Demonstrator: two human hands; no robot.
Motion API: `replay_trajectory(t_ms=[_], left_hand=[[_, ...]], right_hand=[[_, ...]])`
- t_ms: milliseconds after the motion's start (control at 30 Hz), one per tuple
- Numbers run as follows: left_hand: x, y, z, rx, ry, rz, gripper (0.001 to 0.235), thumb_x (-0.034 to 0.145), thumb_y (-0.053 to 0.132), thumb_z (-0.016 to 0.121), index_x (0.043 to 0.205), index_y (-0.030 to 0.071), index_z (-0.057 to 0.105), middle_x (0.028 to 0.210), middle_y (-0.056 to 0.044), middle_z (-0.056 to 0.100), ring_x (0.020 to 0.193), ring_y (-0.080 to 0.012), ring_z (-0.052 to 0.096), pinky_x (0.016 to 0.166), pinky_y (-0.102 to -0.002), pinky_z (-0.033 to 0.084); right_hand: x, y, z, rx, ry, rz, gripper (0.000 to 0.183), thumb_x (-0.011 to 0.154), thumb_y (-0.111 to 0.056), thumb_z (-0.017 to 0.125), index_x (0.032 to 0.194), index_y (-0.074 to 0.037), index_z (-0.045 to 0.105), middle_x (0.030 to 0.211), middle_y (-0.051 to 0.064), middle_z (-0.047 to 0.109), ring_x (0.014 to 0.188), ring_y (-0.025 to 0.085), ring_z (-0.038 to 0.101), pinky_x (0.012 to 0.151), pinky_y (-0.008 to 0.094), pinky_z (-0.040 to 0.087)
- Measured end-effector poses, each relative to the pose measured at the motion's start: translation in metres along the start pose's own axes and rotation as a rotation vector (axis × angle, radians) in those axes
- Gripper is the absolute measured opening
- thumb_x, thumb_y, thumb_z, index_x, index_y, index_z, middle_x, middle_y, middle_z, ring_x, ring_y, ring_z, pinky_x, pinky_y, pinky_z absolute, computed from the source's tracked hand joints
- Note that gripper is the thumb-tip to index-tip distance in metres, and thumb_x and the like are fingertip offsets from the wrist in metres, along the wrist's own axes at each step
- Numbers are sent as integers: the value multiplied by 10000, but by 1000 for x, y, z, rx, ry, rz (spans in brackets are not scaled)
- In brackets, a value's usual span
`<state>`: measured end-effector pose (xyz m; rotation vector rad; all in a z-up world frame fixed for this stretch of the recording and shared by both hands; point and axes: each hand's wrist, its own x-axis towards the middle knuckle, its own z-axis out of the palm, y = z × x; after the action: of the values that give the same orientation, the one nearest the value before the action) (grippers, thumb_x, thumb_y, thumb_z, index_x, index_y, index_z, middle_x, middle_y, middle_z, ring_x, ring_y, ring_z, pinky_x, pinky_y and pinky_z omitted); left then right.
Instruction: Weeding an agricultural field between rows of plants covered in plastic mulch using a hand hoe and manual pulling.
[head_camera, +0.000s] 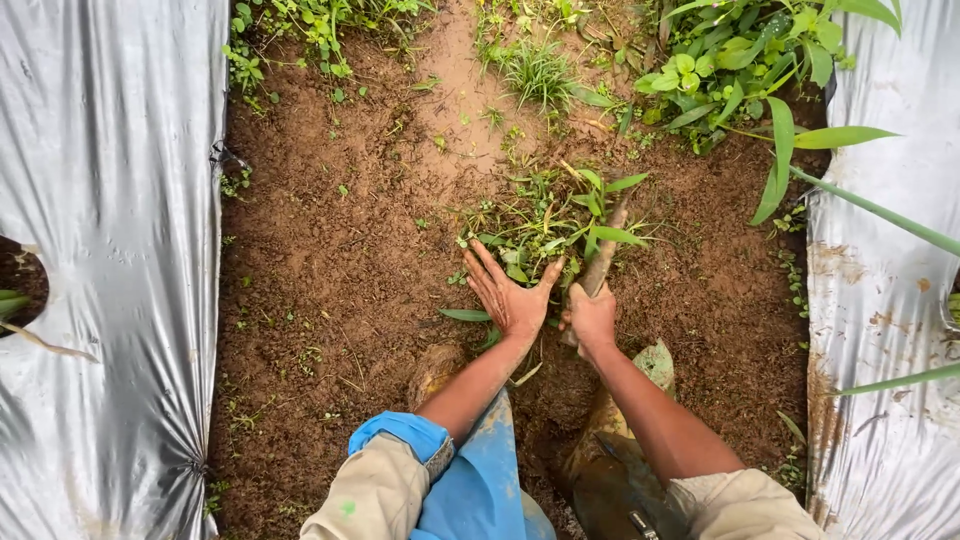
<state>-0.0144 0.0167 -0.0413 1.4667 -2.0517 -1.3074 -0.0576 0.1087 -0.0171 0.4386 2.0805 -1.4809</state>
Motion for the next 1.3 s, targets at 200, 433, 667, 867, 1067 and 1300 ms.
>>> replay_trajectory(t_ms=[200, 433, 667, 867, 1067, 1300], left_hand=[[4, -6, 7, -37, 36, 49, 1414, 646, 722, 825, 1665, 111, 58, 1655, -296, 141, 1537, -454, 187, 1245, -588, 127], [8, -17, 14, -45, 33, 89, 1424, 665, 756, 793, 1668, 95, 27, 1677, -300, 54, 1554, -449, 118, 1263, -558, 68], [18, -40, 18, -41, -35, 173, 1405, 666, 677, 828, 1673, 119, 23, 1700, -221, 71, 1571, -402, 106, 1270, -530, 51], [24, -42, 18, -44, -86, 222, 1351, 702, 853, 672, 1669, 139, 55, 1658, -246, 171, 1542, -439, 207, 1258, -591, 85], [28, -42, 13, 9, -70, 266, 1363, 676, 867, 671, 1671, 171, 52, 1664, -268, 85, 1530, -502, 163, 1233, -649, 121], [32, -36, 13, -98, -196, 167, 1367, 674, 767, 782, 1672, 258, -2, 1601, -349, 179, 1510, -561, 137, 1210, -675, 126]], right_hand=[[-12, 23, -12, -136, -38, 15, 131, 831, -10, 574, 961, 0, 571, 588, 135, 548, 394, 188, 526, 316, 352, 498], [-23, 78, -6, -118, -45, 23, 99, 815, -12, 584, 913, -4, 571, 526, 179, 557, 347, 234, 547, 308, 377, 495], [-68, 75, 6, -102, -29, 61, 80, 827, 8, 575, 907, 3, 573, 516, 185, 572, 339, 234, 561, 312, 366, 515], [-78, 56, 14, -100, -3, 72, 176, 822, -15, 587, 990, 40, 585, 485, 220, 562, 310, 289, 570, 308, 417, 498], [-82, 35, 19, -209, 4, 143, 809, 867, -151, 719, 1483, 150, 290, 705, 227, 646, 443, 235, 650, 444, 425, 612], [-72, 44, 21, 35, -5, 174, 260, 896, -1, 591, 1136, 86, 543, 643, 165, 527, 348, 230, 520, 289, 398, 483]])
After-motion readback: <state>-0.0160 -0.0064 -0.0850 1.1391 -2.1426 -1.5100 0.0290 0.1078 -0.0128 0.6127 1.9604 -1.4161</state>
